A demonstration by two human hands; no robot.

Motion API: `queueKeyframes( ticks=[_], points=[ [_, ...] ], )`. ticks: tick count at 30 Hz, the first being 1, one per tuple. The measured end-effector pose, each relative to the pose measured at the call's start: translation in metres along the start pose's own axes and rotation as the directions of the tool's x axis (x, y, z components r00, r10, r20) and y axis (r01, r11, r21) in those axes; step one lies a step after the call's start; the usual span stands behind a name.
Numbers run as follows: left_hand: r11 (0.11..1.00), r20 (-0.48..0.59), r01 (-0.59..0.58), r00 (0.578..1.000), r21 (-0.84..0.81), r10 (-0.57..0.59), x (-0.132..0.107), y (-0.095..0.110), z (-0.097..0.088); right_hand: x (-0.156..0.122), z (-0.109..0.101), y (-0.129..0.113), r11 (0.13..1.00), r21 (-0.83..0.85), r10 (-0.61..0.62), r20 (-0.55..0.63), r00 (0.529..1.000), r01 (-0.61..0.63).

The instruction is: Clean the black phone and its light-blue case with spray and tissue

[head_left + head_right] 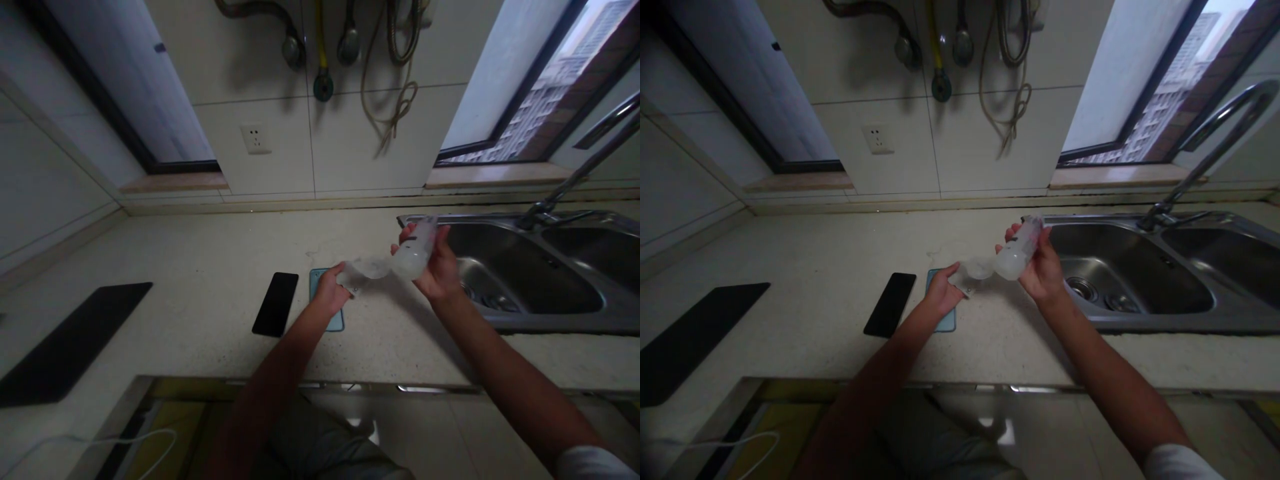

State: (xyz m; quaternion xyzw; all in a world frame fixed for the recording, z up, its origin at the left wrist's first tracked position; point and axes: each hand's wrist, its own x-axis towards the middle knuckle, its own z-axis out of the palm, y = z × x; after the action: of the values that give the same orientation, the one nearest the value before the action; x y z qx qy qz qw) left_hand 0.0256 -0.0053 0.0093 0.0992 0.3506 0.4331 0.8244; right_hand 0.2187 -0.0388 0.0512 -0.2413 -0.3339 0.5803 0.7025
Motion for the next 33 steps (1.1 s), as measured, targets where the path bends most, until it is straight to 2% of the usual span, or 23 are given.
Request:
queueKeyframes(
  ticks=[3, 6, 10, 14, 19, 21, 24, 26, 30, 33],
  points=[
    [1.0, 0.027, -0.006, 1.0, -0.006, 0.006, -0.002, 0.0, 0.001, 0.005, -0.003, 0.015, 0.994, 0.078, 0.079, -0.027, 0.996, -0.077],
    [0.999, 0.095, 0.032, 0.995, 0.013, -0.034, -0.005, -0.002, 0.003, 0.005, -0.003, 0.029, 0.993, 0.066, 0.1, -0.044, 0.994, -0.097],
    [0.995, 0.088, 0.072, 0.993, 0.069, -0.078, -0.008, -0.004, 0.005, 0.004, -0.001, 0.039, 0.999, -0.04, -0.005, -0.1, 0.995, 0.001],
    [0.996, 0.086, 0.073, 0.993, 0.044, -0.076, -0.009, -0.007, 0.006, 0.002, 0.001, 0.048, 0.951, -0.261, -0.2, -0.108, 0.974, 0.166],
    [0.998, 0.053, 0.062, 0.997, -0.021, -0.061, -0.007, -0.009, 0.006, -0.008, 0.002, 0.061, 0.764, -0.558, -0.357, 0.053, 0.933, 0.324],
    [0.998, 0.034, 0.061, 0.998, -0.032, -0.06, -0.006, -0.009, 0.004, -0.014, 0.001, 0.064, 0.637, -0.649, -0.388, 0.196, 0.901, 0.415],
    [0.998, 0.031, 0.035, 0.999, -0.047, -0.034, -0.003, -0.009, 0.001, -0.02, 0.002, 0.066, 0.487, -0.665, -0.351, 0.444, 0.824, 0.566],
    [0.998, 0.029, 0.012, 1.0, -0.055, -0.01, -0.001, -0.009, 0.0, -0.021, 0.003, 0.067, 0.487, -0.659, -0.298, 0.492, 0.818, 0.574],
    [0.997, -0.017, -0.012, 1.0, -0.075, 0.01, 0.002, -0.009, -0.001, -0.022, 0.007, 0.067, 0.597, -0.666, -0.282, 0.348, 0.894, 0.448],
    [0.997, -0.02, -0.013, 1.0, -0.072, 0.012, 0.003, -0.01, -0.001, -0.022, 0.008, 0.068, 0.615, -0.64, -0.325, 0.326, 0.887, 0.461]
  ],
)
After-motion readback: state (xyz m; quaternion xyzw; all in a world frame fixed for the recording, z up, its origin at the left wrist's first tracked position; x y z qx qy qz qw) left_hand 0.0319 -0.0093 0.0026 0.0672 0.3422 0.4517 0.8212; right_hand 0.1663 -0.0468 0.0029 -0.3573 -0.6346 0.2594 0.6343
